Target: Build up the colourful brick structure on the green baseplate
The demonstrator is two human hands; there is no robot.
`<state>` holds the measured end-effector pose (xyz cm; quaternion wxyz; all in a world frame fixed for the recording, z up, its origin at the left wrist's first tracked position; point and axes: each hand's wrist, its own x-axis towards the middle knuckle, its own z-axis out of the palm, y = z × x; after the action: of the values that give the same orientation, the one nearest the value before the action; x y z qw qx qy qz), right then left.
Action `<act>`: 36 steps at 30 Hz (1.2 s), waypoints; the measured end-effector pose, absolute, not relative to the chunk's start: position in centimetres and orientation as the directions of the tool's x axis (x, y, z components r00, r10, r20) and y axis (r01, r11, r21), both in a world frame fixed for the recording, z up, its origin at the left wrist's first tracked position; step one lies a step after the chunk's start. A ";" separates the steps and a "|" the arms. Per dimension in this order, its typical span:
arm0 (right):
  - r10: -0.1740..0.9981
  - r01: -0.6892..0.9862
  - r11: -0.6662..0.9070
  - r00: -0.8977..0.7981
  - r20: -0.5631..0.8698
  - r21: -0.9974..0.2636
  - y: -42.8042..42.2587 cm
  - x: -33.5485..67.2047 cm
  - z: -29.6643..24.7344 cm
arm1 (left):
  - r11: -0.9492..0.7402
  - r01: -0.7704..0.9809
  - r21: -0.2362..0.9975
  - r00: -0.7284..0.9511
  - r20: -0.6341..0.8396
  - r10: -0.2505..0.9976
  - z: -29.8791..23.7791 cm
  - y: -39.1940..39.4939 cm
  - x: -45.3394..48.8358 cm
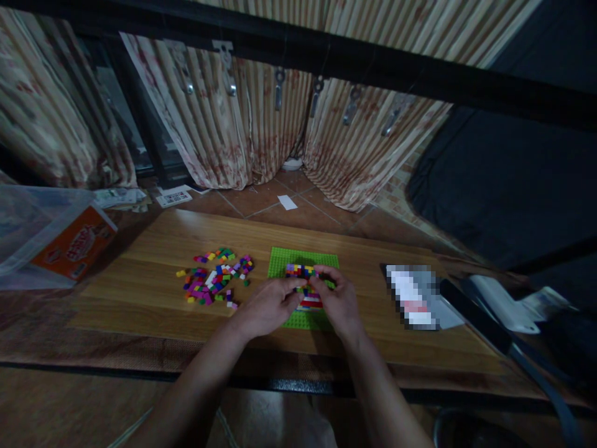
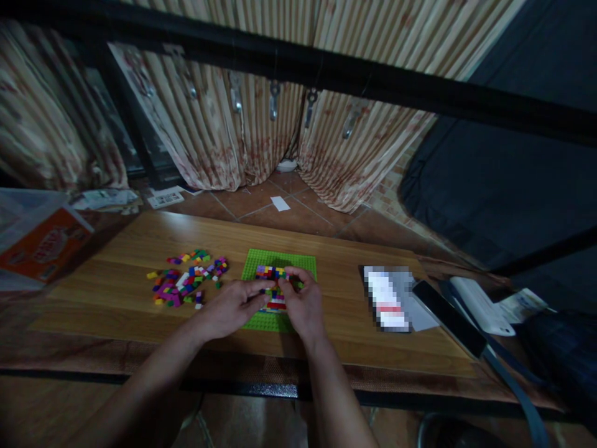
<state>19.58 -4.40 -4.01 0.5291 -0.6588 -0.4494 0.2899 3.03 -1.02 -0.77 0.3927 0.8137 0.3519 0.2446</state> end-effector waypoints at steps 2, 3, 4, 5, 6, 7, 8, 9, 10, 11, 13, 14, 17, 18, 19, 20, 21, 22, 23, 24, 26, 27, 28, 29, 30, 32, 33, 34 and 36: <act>0.896 0.301 -0.040 0.433 0.099 -0.953 -4.4 19.5 -4.0 | -0.445 0.401 0.801 0.641 0.101 0.761 -0.8 -1.0 3.1; 0.894 0.310 -0.040 0.435 0.104 -0.950 -4.4 19.5 -3.9 | -0.443 0.408 0.798 0.644 0.092 0.759 -0.8 -1.0 3.1; 0.894 0.318 -0.038 0.435 0.111 -0.947 -4.4 19.4 -3.9 | -0.443 0.411 0.797 0.649 0.085 0.756 -0.8 -1.0 3.1; 0.892 0.319 -0.036 0.437 0.114 -0.947 -4.4 19.4 -3.9 | -0.445 0.409 0.797 0.653 0.085 0.752 -0.7 -1.0 3.1; 0.891 0.318 -0.035 0.439 0.115 -0.948 -4.4 19.3 -3.9 | -0.449 0.406 0.796 0.657 0.087 0.749 -0.7 -1.0 3.1; 0.889 0.316 -0.034 0.443 0.115 -0.948 -4.3 19.3 -3.9 | -0.454 0.403 0.795 0.660 0.091 0.746 -0.7 -1.0 3.1; 0.887 0.315 -0.036 0.447 0.114 -0.949 -4.3 19.2 -4.0 | -0.457 0.399 0.795 0.663 0.095 0.743 -0.7 -1.0 3.1; 0.886 0.314 -0.040 0.450 0.111 -0.949 -4.3 19.2 -4.0 | -0.458 0.396 0.796 0.665 0.095 0.741 -0.7 -1.0 3.1; 0.885 0.313 -0.044 0.452 0.108 -0.949 -4.3 19.2 -4.0 | -0.456 0.397 0.797 0.666 0.092 0.740 -0.6 -1.0 3.1; 0.884 0.313 -0.047 0.455 0.107 -0.949 -4.3 19.1 -4.1 | -0.452 0.400 0.798 0.664 0.088 0.742 -0.6 -1.0 3.1; 0.882 0.317 -0.044 0.458 0.112 -0.947 -4.3 19.0 -4.1 | -0.448 0.411 0.794 0.655 0.085 0.751 -0.5 -1.0 3.1; 0.879 0.321 -0.040 0.461 0.119 -0.946 -4.3 19.0 -4.1 | -0.452 0.414 0.790 0.652 0.089 0.753 -0.5 -1.0 3.1; 0.872 0.334 -0.027 0.470 0.141 -0.942 -4.3 18.7 -4.0 | -0.464 0.418 0.781 0.653 0.096 0.751 -0.4 -1.0 3.1; 0.867 0.337 -0.028 0.476 0.145 -0.941 -4.3 18.6 -4.0 | -0.463 0.422 0.779 0.658 0.089 0.748 -0.3 -1.0 3.1; 0.864 0.339 -0.031 0.482 0.146 -0.940 -4.3 18.6 -4.0 | -0.459 0.429 0.778 0.662 0.075 0.746 -0.3 -1.0 3.1; 0.862 0.340 -0.034 0.486 0.144 -0.940 -4.3 18.5 -4.0 | -0.452 0.441 0.775 0.665 0.057 0.745 -0.3 -1.0 3.1; 0.860 0.340 -0.037 0.490 0.143 -0.940 -4.2 18.4 -4.0 | -0.445 0.453 0.773 0.664 0.040 0.746 -0.2 -1.0 3.1; 0.857 0.340 -0.037 0.494 0.145 -0.940 -4.2 18.4 -4.1 | -0.437 0.464 0.770 0.662 0.026 0.749 -0.2 -1.1 3.1; 0.855 0.339 -0.035 0.497 0.148 -0.940 -4.2 18.4 -4.1 | -0.430 0.474 0.768 0.660 0.013 0.751 -0.1 -1.1 3.1; 0.854 0.337 -0.030 0.498 0.151 -0.941 -4.1 18.4 -4.2 | -0.424 0.482 0.767 0.657 0.004 0.754 -0.1 -1.1 3.1; 0.856 0.325 -0.018 0.493 0.153 -0.945 -4.2 18.5 -4.4 | -0.418 0.485 0.768 0.654 -0.002 0.756 -0.1 -1.1 3.1; 0.861 0.319 -0.012 0.486 0.153 -0.948 -4.2 18.6 -4.5 | -0.415 0.484 0.771 0.655 -0.004 0.756 -0.1 -1.2 3.1; 0.867 0.312 -0.005 0.476 0.151 -0.950 -4.3 18.7 -4.6 | -0.412 0.481 0.774 0.656 -0.006 0.755 -0.2 -1.1 3.1; 0.872 0.310 0.004 0.464 0.156 -0.951 -4.3 18.8 -4.6 | -0.406 0.477 0.779 0.656 -0.008 0.755 -0.4 -1.1 3.1; 0.873 0.316 0.022 0.456 0.172 -0.948 -4.3 18.8 -4.6 | -0.399 0.472 0.787 0.654 -0.009 0.756 -0.5 -1.1 3.1; 0.845 0.343 0.083 0.473 0.249 -0.936 -4.3 18.8 -4.1 | -0.380 0.450 0.808 0.650 -0.005 0.760 -0.8 -1.0 3.1; 0.814 0.353 0.125 0.497 0.299 -0.927 -4.3 18.7 -3.6 | -0.372 0.436 0.819 0.647 0.002 0.762 -0.8 -1.0 3.1; 0.779 0.348 0.172 0.524 0.343 -0.922 -4.3 18.6 -3.0 | -0.368 0.422 0.828 0.647 0.009 0.762 -0.9 -1.0 3.1; 0.750 0.250 0.273 0.549 0.368 -0.929 -4.7 18.1 -1.1 | -0.369 0.399 0.839 0.656 0.019 0.755 -0.7 -1.0 3.1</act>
<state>18.15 -4.72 -1.10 0.6680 -0.5731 -0.4363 0.1872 3.07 -0.96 -0.73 0.4312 0.8013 0.3600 0.2059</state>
